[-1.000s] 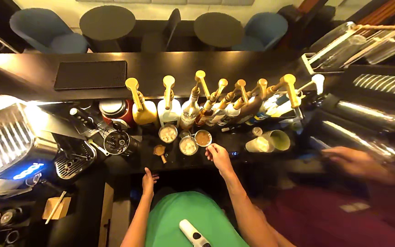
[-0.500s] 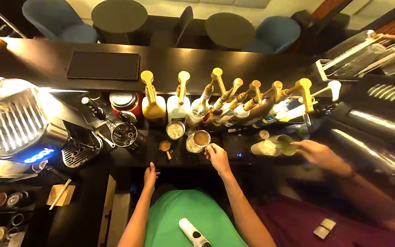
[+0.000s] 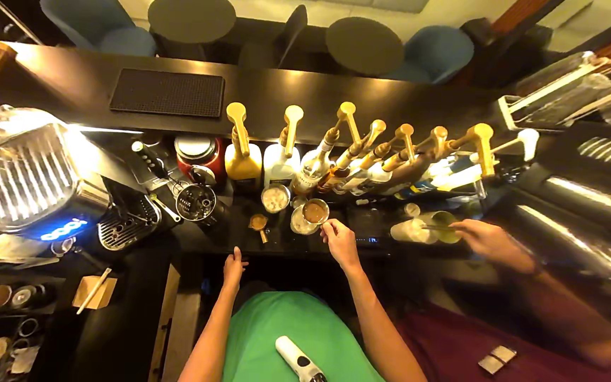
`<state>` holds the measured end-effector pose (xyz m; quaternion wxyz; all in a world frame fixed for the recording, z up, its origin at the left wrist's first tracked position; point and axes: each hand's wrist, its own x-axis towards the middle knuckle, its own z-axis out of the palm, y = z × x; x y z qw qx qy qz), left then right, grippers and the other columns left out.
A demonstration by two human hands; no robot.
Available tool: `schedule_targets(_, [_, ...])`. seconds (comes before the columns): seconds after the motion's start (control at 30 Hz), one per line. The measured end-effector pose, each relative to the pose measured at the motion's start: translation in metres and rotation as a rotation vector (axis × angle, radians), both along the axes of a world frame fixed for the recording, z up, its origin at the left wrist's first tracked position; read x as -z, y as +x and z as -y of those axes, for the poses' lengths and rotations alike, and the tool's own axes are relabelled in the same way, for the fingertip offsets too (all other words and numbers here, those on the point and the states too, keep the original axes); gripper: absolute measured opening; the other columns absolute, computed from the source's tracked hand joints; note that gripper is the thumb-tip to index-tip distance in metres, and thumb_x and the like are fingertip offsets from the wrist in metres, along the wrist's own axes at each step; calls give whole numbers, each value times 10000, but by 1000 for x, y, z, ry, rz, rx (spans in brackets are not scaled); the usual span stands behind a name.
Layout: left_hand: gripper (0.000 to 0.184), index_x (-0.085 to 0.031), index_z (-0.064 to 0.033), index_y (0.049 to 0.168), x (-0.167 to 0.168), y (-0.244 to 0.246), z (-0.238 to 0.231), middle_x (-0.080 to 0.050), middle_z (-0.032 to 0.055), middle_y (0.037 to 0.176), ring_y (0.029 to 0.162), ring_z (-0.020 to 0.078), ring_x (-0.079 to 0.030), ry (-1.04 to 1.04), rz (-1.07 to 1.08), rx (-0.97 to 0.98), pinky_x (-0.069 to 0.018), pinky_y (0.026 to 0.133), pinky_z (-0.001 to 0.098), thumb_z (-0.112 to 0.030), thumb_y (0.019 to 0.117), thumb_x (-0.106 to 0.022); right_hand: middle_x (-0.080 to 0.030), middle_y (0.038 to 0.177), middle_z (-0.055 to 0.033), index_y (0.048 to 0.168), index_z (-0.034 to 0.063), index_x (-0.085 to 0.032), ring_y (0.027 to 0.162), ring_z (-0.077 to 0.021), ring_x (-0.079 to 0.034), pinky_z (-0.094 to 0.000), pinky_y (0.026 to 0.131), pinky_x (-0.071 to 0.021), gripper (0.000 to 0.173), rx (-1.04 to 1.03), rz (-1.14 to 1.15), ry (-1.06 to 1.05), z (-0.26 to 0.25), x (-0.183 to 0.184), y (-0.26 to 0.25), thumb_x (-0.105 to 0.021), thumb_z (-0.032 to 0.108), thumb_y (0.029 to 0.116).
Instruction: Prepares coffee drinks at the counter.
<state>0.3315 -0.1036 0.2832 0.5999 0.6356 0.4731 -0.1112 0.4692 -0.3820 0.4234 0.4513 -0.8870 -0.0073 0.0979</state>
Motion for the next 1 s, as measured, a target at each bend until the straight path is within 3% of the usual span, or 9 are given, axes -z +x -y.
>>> schedule_targets(1.0, [639, -506, 49, 1364, 1, 0, -1, -678, 243, 1185, 1020, 324, -710, -3, -3, -16, -574, 877, 488, -507, 1101, -333, -712, 846, -20, 1042, 89, -729, 720, -102, -680, -304, 703, -591, 290, -32, 121, -104, 2, 5, 3, -497, 262, 1067])
